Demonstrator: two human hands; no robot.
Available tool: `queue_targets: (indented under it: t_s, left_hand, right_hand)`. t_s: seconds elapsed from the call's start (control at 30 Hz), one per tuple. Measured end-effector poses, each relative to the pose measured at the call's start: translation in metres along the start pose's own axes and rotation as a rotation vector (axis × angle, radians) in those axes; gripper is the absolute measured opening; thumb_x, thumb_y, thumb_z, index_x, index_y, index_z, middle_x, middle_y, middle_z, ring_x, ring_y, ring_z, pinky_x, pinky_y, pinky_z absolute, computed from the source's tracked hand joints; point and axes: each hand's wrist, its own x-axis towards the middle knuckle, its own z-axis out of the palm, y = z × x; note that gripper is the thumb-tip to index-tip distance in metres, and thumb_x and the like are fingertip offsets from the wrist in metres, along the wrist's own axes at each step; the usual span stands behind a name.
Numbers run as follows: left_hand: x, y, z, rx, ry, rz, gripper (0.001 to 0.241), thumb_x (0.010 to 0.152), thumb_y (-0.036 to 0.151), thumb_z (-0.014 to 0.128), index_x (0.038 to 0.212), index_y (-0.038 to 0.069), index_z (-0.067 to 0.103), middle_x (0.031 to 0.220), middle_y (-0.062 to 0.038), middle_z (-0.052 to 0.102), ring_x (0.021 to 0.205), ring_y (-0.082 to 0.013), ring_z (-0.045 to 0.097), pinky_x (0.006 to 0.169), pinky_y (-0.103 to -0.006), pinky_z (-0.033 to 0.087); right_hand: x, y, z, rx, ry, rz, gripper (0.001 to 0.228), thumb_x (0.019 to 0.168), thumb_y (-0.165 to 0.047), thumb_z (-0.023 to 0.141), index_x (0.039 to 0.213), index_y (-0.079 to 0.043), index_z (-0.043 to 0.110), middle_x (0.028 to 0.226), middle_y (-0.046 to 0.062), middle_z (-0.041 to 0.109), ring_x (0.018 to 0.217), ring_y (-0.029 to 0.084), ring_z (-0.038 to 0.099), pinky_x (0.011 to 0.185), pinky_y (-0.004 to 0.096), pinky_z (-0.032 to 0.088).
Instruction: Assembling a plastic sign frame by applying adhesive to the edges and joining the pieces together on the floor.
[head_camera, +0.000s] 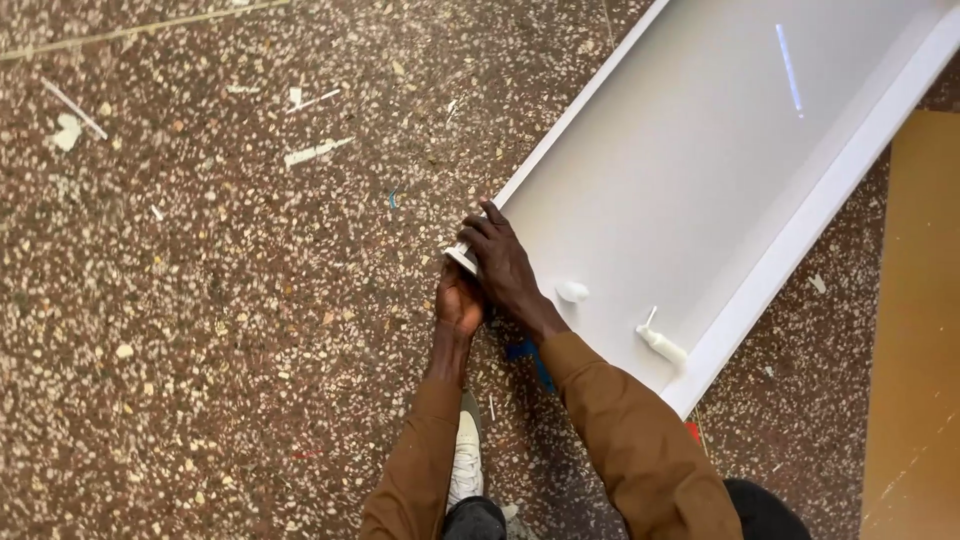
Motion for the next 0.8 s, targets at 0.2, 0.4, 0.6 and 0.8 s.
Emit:
queue_targets:
  t_s: [0.2,0.4,0.6,0.8]
  left_hand:
    - [0.021,0.007,-0.031,-0.017,0.003,-0.04,0.015,0.111,0.035,0.071,0.115,0.031,0.085,0.126,-0.005,0.086,0.122,-0.0264,0.077,0.12,-0.0525,0.054]
    - [0.052,0.01,-0.07,-0.116,-0.028,-0.123,0.018,0.107,0.033,0.077,0.117,0.022,0.087,0.127,-0.008,0.086,0.122,-0.0287,0.077,0.121,-0.0562,0.055]
    - [0.08,0.016,-0.113,-0.11,-0.056,-0.123,0.033,0.108,0.039,0.077,0.131,0.017,0.084,0.138,-0.012,0.083,0.13,-0.0327,0.075,0.126,-0.0575,0.049]
    - [0.071,0.021,-0.091,-0.056,-0.069,-0.122,0.038,0.107,0.037,0.077,0.135,0.012,0.082,0.141,-0.016,0.081,0.133,-0.034,0.073,0.129,-0.0575,0.047]
  right_hand:
    - [-0.006,0.009,0.011,0.061,-0.007,0.027,0.016,0.108,-0.008,0.073,0.121,-0.016,0.076,0.14,0.009,0.074,0.165,0.044,0.043,0.133,0.053,0.043]
    - [-0.007,0.002,0.0,0.073,0.016,0.057,0.017,0.105,-0.012,0.079,0.121,-0.013,0.076,0.14,0.009,0.075,0.166,0.043,0.042,0.134,0.054,0.042]
    - [-0.002,-0.01,-0.012,0.121,0.003,0.023,0.015,0.112,-0.006,0.067,0.123,-0.011,0.075,0.139,0.011,0.073,0.165,0.045,0.041,0.132,0.055,0.043]
    - [-0.005,-0.001,-0.005,0.09,0.029,0.018,0.014,0.111,-0.007,0.07,0.123,-0.012,0.075,0.138,0.01,0.074,0.164,0.044,0.042,0.132,0.054,0.044]
